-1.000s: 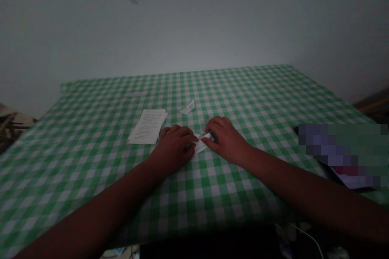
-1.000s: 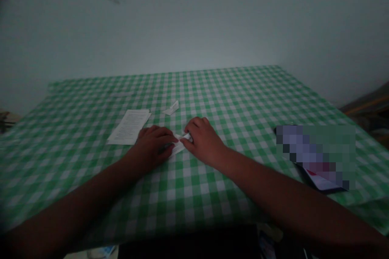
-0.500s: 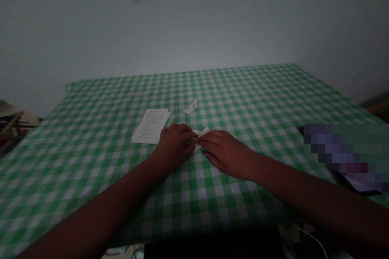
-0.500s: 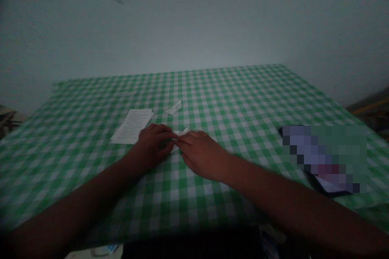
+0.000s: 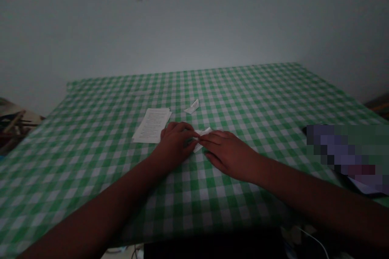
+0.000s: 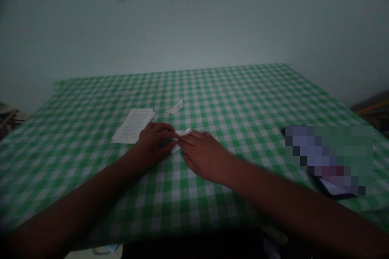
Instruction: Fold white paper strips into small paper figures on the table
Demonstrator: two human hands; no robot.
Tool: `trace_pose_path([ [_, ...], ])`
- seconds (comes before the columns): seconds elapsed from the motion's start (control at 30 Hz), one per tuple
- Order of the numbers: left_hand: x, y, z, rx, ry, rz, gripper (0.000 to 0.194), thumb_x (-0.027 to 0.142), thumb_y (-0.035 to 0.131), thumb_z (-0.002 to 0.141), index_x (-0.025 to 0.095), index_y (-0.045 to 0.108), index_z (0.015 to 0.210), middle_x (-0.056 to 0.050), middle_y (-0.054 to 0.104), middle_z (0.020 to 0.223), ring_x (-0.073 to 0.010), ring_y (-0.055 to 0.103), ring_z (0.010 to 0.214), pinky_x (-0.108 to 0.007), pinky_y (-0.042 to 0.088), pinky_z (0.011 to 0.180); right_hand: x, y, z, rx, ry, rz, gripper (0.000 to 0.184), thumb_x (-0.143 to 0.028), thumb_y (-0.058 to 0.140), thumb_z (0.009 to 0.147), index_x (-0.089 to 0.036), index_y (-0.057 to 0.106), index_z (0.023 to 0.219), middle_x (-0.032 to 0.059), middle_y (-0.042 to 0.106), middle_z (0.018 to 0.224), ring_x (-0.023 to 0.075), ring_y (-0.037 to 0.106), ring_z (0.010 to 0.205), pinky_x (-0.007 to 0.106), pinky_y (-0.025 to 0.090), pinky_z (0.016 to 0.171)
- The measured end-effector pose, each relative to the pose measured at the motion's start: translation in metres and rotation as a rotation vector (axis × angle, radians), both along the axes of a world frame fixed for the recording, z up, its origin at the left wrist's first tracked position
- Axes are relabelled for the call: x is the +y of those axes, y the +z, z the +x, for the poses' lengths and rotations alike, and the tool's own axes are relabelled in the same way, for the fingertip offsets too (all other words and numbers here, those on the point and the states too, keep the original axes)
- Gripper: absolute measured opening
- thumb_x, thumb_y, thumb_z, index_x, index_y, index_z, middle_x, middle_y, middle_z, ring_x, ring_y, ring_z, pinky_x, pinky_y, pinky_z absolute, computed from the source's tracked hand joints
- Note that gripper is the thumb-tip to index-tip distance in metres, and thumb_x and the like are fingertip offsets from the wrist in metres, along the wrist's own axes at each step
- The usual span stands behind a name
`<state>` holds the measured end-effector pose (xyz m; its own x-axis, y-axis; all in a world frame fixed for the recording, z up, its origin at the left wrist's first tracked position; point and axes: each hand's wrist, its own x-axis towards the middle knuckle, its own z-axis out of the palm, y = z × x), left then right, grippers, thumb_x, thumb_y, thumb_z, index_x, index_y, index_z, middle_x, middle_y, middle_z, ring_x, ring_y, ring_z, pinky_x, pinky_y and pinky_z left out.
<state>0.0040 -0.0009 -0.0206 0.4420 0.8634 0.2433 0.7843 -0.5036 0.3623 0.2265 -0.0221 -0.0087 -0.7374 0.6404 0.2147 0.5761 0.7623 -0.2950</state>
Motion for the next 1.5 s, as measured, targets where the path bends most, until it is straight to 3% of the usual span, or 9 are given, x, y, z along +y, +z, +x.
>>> trace_pose_path([
  [0.27,0.001,0.009,-0.006,0.015,-0.023,-0.116,0.025,0.03,0.066,0.089,0.031,0.07,0.113,-0.003,0.06,0.128,-0.0279,0.048,0.12,-0.052,0.038,0.103,0.005,0.008,0.007,-0.046,-0.167,-0.017,0.036,-0.025,0.049,0.097,-0.013,0.064,0.127,0.0111,0.066,0.129,0.03,0.053,0.117,0.05,0.045,0.1],
  [0.53,0.004,0.015,-0.016,0.036,-0.107,-0.236,0.033,0.028,0.062,0.089,0.032,0.066,0.122,-0.005,0.054,0.136,-0.0283,0.048,0.124,-0.051,0.038,0.104,0.009,0.013,0.013,-0.083,-0.221,-0.016,0.036,-0.028,0.048,0.098,-0.016,0.065,0.127,0.0078,0.07,0.123,0.0292,0.054,0.113,0.046,0.045,0.096],
  [0.73,-0.002,0.017,-0.012,0.038,-0.135,-0.185,0.034,0.028,0.063,0.089,0.031,0.067,0.122,-0.006,0.053,0.136,-0.0301,0.044,0.127,-0.055,0.036,0.106,0.014,0.008,0.01,-0.046,-0.201,-0.001,0.027,-0.024,0.05,0.097,-0.017,0.068,0.116,0.0093,0.071,0.113,0.0273,0.055,0.109,0.045,0.044,0.092],
  [0.97,-0.013,0.008,0.006,-0.003,-0.131,-0.138,0.027,0.028,0.072,0.084,0.032,0.072,0.111,-0.003,0.059,0.126,-0.0284,0.045,0.121,-0.052,0.037,0.103,0.016,-0.001,0.005,0.028,-0.218,0.018,0.014,-0.027,0.06,0.092,-0.017,0.067,0.099,0.0086,0.068,0.1,0.0254,0.055,0.102,0.042,0.044,0.089],
  [1.13,-0.014,0.006,0.01,-0.011,-0.101,-0.111,0.026,0.029,0.075,0.083,0.029,0.072,0.109,-0.003,0.064,0.12,-0.0277,0.049,0.116,-0.05,0.039,0.101,0.01,-0.005,-0.002,0.096,-0.212,0.02,0.022,-0.031,0.068,0.084,-0.017,0.063,0.101,0.0083,0.066,0.104,0.0261,0.054,0.101,0.042,0.044,0.089],
  [1.5,-0.012,0.005,0.009,0.0,-0.088,-0.13,0.03,0.032,0.075,0.081,0.03,0.07,0.111,-0.002,0.064,0.123,-0.0276,0.051,0.119,-0.049,0.038,0.103,0.035,-0.012,0.013,0.1,-0.475,0.066,0.016,-0.028,0.066,0.08,-0.02,0.055,0.088,0.0069,0.062,0.095,0.0257,0.054,0.092,0.039,0.044,0.079],
])
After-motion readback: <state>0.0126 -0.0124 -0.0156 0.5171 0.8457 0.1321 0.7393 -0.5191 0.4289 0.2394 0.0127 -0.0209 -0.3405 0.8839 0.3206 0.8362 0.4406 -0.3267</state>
